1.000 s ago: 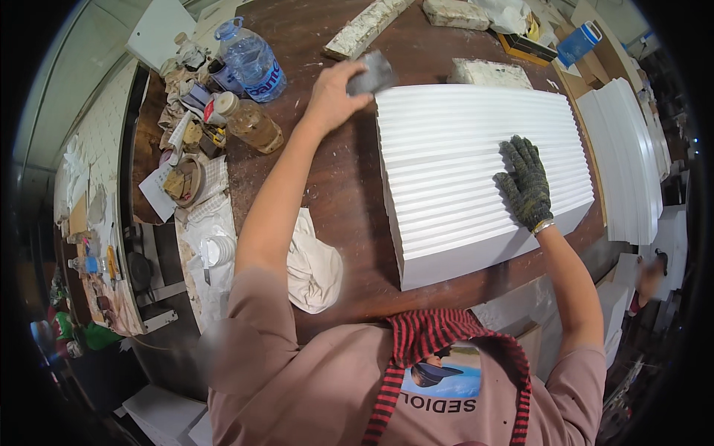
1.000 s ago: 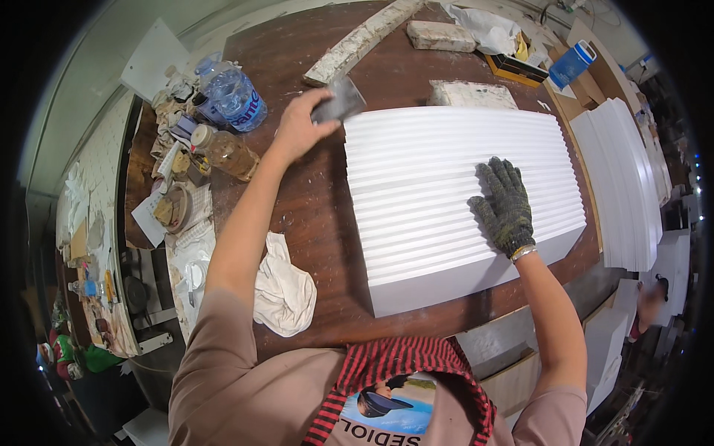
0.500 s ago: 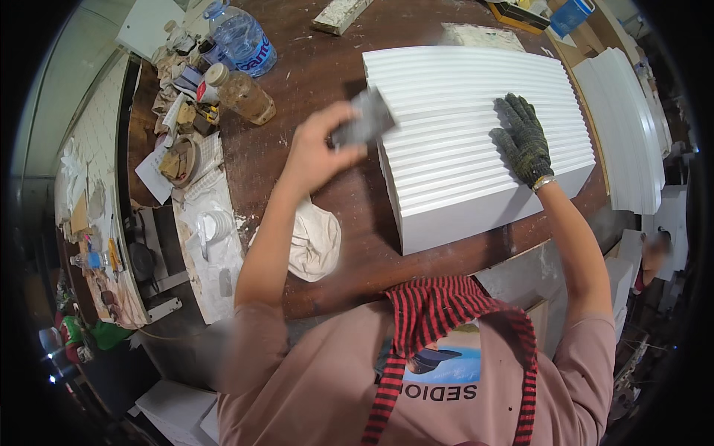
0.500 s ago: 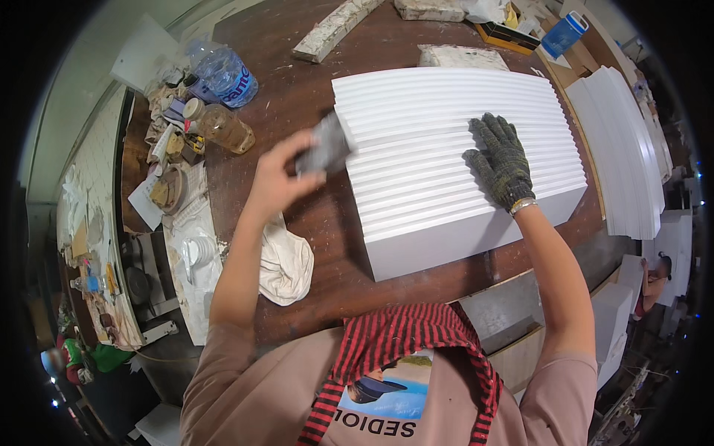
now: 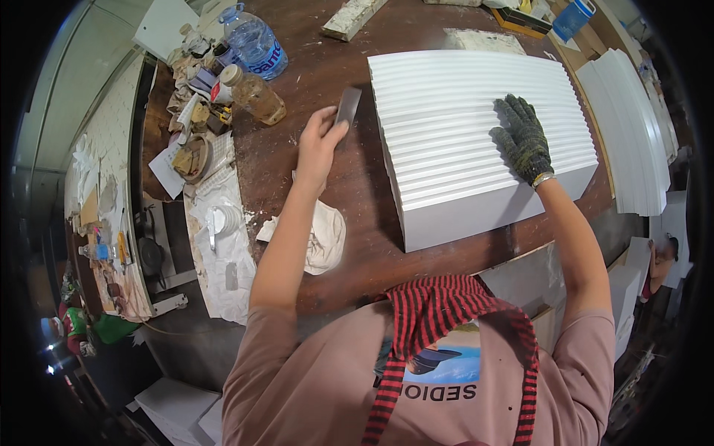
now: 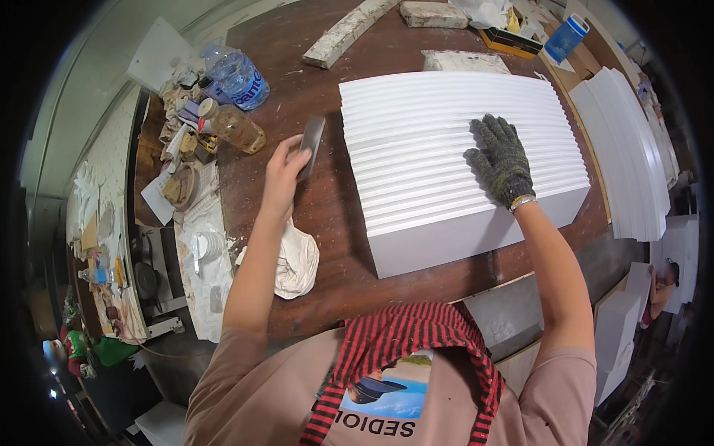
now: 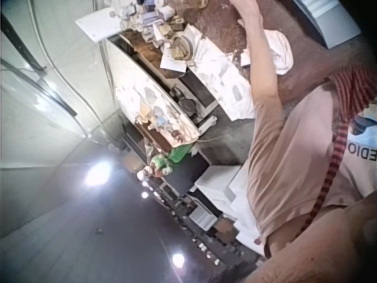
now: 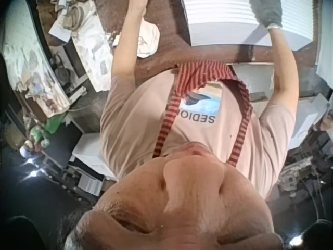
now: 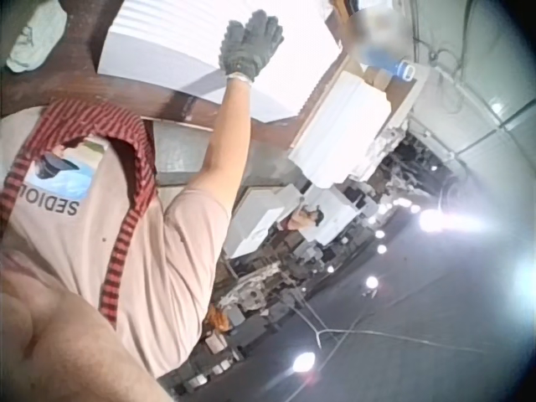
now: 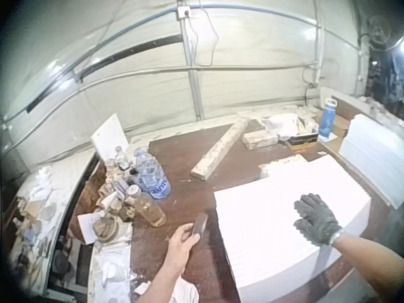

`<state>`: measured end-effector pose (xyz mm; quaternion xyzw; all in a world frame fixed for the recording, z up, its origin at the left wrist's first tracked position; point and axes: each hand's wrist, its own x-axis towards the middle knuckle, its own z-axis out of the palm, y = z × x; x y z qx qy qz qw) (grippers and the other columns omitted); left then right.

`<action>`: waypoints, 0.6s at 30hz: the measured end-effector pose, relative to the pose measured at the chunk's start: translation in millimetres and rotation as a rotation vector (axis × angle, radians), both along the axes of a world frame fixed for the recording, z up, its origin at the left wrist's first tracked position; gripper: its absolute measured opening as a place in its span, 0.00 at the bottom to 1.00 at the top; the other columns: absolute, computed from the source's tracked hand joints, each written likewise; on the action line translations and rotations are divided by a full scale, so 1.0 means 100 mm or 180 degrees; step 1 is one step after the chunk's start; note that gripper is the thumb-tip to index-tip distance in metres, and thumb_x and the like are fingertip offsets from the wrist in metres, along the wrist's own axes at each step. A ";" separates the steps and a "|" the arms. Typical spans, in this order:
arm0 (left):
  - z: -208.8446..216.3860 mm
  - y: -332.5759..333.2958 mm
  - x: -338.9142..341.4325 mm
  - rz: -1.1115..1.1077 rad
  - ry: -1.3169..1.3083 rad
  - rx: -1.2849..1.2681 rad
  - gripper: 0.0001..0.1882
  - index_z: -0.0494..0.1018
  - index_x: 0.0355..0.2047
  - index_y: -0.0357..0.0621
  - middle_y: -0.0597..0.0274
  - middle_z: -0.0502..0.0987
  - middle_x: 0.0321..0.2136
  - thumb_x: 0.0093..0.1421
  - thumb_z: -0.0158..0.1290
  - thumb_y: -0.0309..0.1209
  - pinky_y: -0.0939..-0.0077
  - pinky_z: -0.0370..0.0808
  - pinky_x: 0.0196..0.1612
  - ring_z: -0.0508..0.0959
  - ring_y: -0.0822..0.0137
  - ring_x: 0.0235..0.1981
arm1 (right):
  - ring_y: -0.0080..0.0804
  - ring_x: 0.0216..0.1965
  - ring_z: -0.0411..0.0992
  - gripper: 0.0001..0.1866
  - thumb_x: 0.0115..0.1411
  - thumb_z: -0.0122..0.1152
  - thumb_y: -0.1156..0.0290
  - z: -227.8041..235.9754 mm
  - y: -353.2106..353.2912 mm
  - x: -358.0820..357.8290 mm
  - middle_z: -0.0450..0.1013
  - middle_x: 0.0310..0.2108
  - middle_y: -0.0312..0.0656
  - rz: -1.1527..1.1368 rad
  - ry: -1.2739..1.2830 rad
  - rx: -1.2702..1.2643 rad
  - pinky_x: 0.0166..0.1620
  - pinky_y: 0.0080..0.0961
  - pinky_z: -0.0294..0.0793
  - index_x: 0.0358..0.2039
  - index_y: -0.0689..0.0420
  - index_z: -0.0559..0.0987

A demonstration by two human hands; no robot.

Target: The person smooths the surface of a white corrugated foam panel using a metal scraper and a cloth. They repeatedly scrape and wipe the panel, repositioning it on the table to access different areas.

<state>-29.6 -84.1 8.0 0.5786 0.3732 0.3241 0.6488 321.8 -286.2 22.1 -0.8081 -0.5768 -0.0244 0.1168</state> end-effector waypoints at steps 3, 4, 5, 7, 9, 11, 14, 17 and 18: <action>-0.29 0.11 0.47 0.0350 -0.0062 -0.0199 0.27 0.69 0.57 0.32 0.54 0.78 0.44 0.64 0.60 0.36 0.72 0.72 0.51 0.76 0.68 0.46 | 0.52 0.71 0.56 0.31 0.64 0.60 0.52 -0.02 -0.01 0.02 0.62 0.69 0.51 0.0032 -0.0040 -0.0003 0.74 0.45 0.48 0.65 0.50 0.71; -0.37 0.11 0.59 0.0307 -0.0056 -0.0129 0.28 0.68 0.56 0.30 0.53 0.77 0.44 0.63 0.62 0.36 0.70 0.72 0.52 0.76 0.66 0.46 | 0.52 0.71 0.56 0.31 0.64 0.60 0.52 -0.04 -0.02 0.03 0.62 0.69 0.51 0.0049 -0.0061 0.0010 0.74 0.45 0.48 0.65 0.49 0.72; -0.43 0.10 0.66 0.0371 0.0019 -0.0030 0.30 0.67 0.57 0.29 0.49 0.77 0.47 0.62 0.63 0.37 0.69 0.72 0.53 0.76 0.63 0.48 | 0.52 0.71 0.56 0.31 0.64 0.61 0.53 -0.06 -0.02 0.04 0.62 0.69 0.51 0.0052 -0.0075 0.0023 0.74 0.45 0.48 0.65 0.49 0.72; -0.54 0.06 0.73 0.0329 0.0019 0.0165 0.33 0.65 0.57 0.27 0.46 0.76 0.50 0.60 0.65 0.36 0.67 0.70 0.56 0.76 0.59 0.51 | 0.53 0.71 0.57 0.31 0.63 0.61 0.54 -0.11 -0.05 0.05 0.63 0.68 0.52 0.0151 -0.0155 0.0190 0.74 0.47 0.49 0.65 0.50 0.72; -0.61 0.07 0.72 0.0214 -0.0559 -0.0015 0.35 0.62 0.61 0.26 0.46 0.73 0.55 0.59 0.64 0.31 0.66 0.69 0.59 0.74 0.58 0.55 | 0.50 0.70 0.58 0.30 0.63 0.63 0.57 -0.19 -0.07 0.04 0.65 0.67 0.51 0.0323 -0.0288 0.0403 0.74 0.50 0.49 0.64 0.52 0.72; -0.67 0.14 0.68 0.0018 -0.0521 -0.0338 0.36 0.60 0.66 0.28 0.45 0.69 0.61 0.60 0.61 0.26 0.64 0.67 0.64 0.72 0.55 0.59 | 0.50 0.71 0.57 0.29 0.63 0.64 0.58 -0.27 -0.06 0.02 0.65 0.66 0.50 0.0166 0.0082 0.0298 0.75 0.48 0.47 0.63 0.53 0.73; -0.74 0.27 0.64 -0.0245 -0.0818 -0.0385 0.33 0.58 0.67 0.28 0.45 0.68 0.63 0.63 0.56 0.23 0.61 0.67 0.65 0.71 0.54 0.61 | 0.48 0.75 0.49 0.34 0.67 0.53 0.47 -0.30 -0.06 0.04 0.59 0.71 0.52 0.0117 0.0261 0.0338 0.77 0.45 0.37 0.67 0.54 0.69; -0.78 0.33 0.58 -0.0181 -0.0664 -0.0662 0.30 0.60 0.66 0.36 0.54 0.70 0.59 0.66 0.56 0.27 0.62 0.70 0.60 0.72 0.60 0.57 | 0.55 0.75 0.47 0.39 0.65 0.51 0.42 -0.23 -0.07 0.04 0.55 0.72 0.55 -0.0020 0.0203 0.0246 0.76 0.50 0.36 0.69 0.54 0.66; -0.78 0.35 0.55 -0.0170 -0.0560 -0.0899 0.28 0.62 0.65 0.38 0.57 0.72 0.56 0.67 0.56 0.28 0.64 0.71 0.57 0.73 0.62 0.54 | 0.56 0.75 0.47 0.39 0.64 0.51 0.42 -0.20 -0.08 0.05 0.56 0.72 0.54 0.0009 0.0154 0.0023 0.76 0.51 0.37 0.68 0.55 0.66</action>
